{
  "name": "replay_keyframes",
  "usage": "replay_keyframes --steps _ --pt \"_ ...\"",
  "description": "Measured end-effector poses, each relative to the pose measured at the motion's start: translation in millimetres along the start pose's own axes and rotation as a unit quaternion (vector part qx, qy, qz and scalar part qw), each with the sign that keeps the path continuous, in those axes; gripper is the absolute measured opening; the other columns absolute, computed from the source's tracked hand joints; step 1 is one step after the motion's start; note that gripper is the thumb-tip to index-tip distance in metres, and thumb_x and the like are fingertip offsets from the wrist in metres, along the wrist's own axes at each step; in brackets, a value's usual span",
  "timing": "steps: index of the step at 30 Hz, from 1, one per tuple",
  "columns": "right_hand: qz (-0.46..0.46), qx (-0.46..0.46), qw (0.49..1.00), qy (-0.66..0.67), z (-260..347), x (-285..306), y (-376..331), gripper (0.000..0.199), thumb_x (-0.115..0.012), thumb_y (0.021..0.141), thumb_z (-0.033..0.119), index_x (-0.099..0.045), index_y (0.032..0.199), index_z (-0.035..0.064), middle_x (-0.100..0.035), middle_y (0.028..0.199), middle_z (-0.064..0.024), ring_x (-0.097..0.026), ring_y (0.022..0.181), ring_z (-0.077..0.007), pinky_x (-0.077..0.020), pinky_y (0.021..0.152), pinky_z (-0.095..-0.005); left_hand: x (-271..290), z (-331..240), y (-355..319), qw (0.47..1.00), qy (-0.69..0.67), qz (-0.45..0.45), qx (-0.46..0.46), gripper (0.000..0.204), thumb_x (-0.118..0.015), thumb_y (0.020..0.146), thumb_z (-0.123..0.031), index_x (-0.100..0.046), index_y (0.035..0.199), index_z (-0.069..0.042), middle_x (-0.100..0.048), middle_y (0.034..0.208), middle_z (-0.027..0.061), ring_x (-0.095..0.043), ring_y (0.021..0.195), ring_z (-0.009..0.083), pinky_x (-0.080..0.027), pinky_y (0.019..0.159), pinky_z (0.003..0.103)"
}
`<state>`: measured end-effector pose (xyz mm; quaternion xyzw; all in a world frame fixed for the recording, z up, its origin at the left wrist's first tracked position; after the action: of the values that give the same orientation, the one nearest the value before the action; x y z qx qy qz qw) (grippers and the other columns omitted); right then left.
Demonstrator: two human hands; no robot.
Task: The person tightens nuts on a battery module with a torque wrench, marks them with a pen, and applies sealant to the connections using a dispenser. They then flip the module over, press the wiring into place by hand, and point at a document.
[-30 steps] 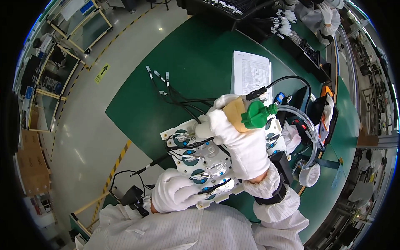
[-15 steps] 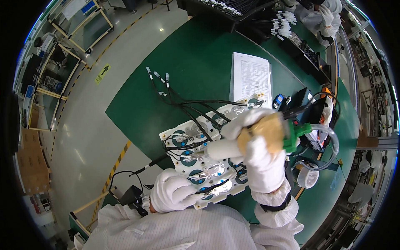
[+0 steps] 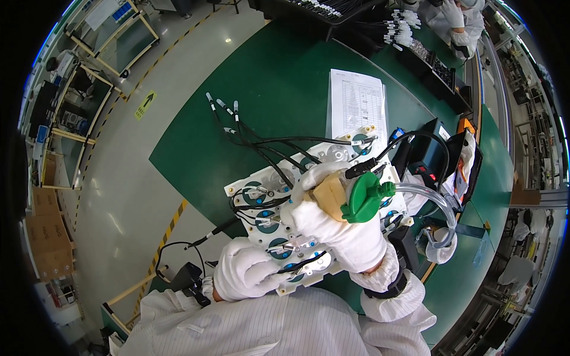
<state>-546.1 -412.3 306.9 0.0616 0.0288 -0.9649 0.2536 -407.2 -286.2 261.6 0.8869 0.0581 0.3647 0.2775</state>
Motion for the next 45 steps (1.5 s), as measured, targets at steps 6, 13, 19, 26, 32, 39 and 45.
replay_keyframes --steps 6,13,19,26,32,39,45 --pt "-0.006 0.004 1.0 -0.019 2.9 4.0 -0.2 0.033 -0.074 0.074 0.014 -0.052 0.097 0.0047 -0.055 0.089 -0.0042 -0.055 0.079 -0.014 -0.0474 0.071 -0.0277 0.3 -0.8 2.3 1.0 -0.006 0.008 -0.001 0.018 -0.073 0.065 -0.021 -0.058 0.065 -0.011 -0.048 0.069 -0.0002 -0.047 0.057 0.0154 -0.04 0.05 0.028" --pt "0.022 -0.002 0.998 -0.053 2.6 12.2 3.7 0.033 -0.075 0.071 0.015 -0.055 0.095 0.0037 -0.058 0.085 -0.0037 -0.055 0.075 -0.0121 -0.047 0.068 -0.0265 0.0 -3.2 -0.3 1.0 0.01 0.019 0.016 0.017 -0.073 0.06 -0.02 -0.062 0.071 -0.013 -0.05 0.072 -0.0008 -0.051 0.062 0.0179 -0.043 0.057 0.031" --pt "0.033 0.009 0.998 0.049 -3.1 23.2 -9.0 0.031 -0.067 0.076 0.012 -0.051 0.102 0.0035 -0.056 0.095 -0.0049 -0.054 0.085 -0.014 -0.0461 0.076 -0.026 4.6 -0.8 -3.2 0.998 0.011 0.054 0.024 0.019 -0.074 0.057 -0.019 -0.061 0.07 -0.013 -0.051 0.072 -0.0005 -0.052 0.06 0.0177 -0.043 0.054 0.03" --pt "0.052 -0.005 0.999 0.01 -16.1 24.8 -25.1 0.031 -0.067 0.077 0.012 -0.051 0.102 0.0042 -0.054 0.093 -0.0049 -0.053 0.081 -0.0149 -0.0475 0.075 -0.0281 4.0 -1.3 3.2 0.999 -0.003 0.049 0.018 0.018 -0.074 0.059 -0.018 -0.061 0.07 -0.011 -0.052 0.072 -0.0006 -0.051 0.056 0.0176 -0.042 0.05 0.03" --pt "0.038 -0.06 0.997 -0.003 -15.0 24.3 -27.0 0.036 -0.071 0.076 0.013 -0.05 0.104 0.0029 -0.055 0.094 -0.0052 -0.054 0.082 -0.0157 -0.048 0.075 -0.0281 4.5 -2.6 4.5 0.999 -0.003 0.037 0.02 0.018 -0.073 0.061 -0.018 -0.061 0.072 -0.01 -0.054 0.073 -0.0007 -0.051 0.055 0.0178 -0.042 0.049 0.03" --pt "0.002 -0.077 0.996 -0.04 -8.3 22.6 -23.7 0.057 -0.07 0.073 0.052 -0.048 0.096 0.0045 -0.059 0.085 -0.0103 -0.06 0.079 -0.022 -0.0504 0.069 -0.0348 4.5 -3.2 6.3 0.999 -0.011 0.046 0.019 0.018 -0.074 0.062 -0.019 -0.061 0.071 -0.01 -0.056 0.075 -0.0006 -0.052 0.055 0.018 -0.043 0.049 0.03" --pt "0.026 -0.063 0.994 -0.081 -3.2 24.7 -18.5 0.058 -0.069 0.073 0.053 -0.049 0.096 0.0033 -0.06 0.084 -0.0102 -0.061 0.079 -0.0217 -0.0509 0.069 -0.0346 4.5 -4.4 4.5 0.999 0.001 0.039 0.03 0.019 -0.075 0.061 -0.02 -0.062 0.071 -0.011 -0.056 0.075 -0.0012 -0.051 0.056 0.0175 -0.042 0.052 0.03"
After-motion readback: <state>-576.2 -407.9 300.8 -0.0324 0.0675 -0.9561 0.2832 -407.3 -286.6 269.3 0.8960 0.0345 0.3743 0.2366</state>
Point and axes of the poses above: each hand's wrist, its own y-axis towards the middle knuckle, its own x-axis out of the back of the hand, z = x × y, the point moved 1 cm from there along y, towards the middle knuckle
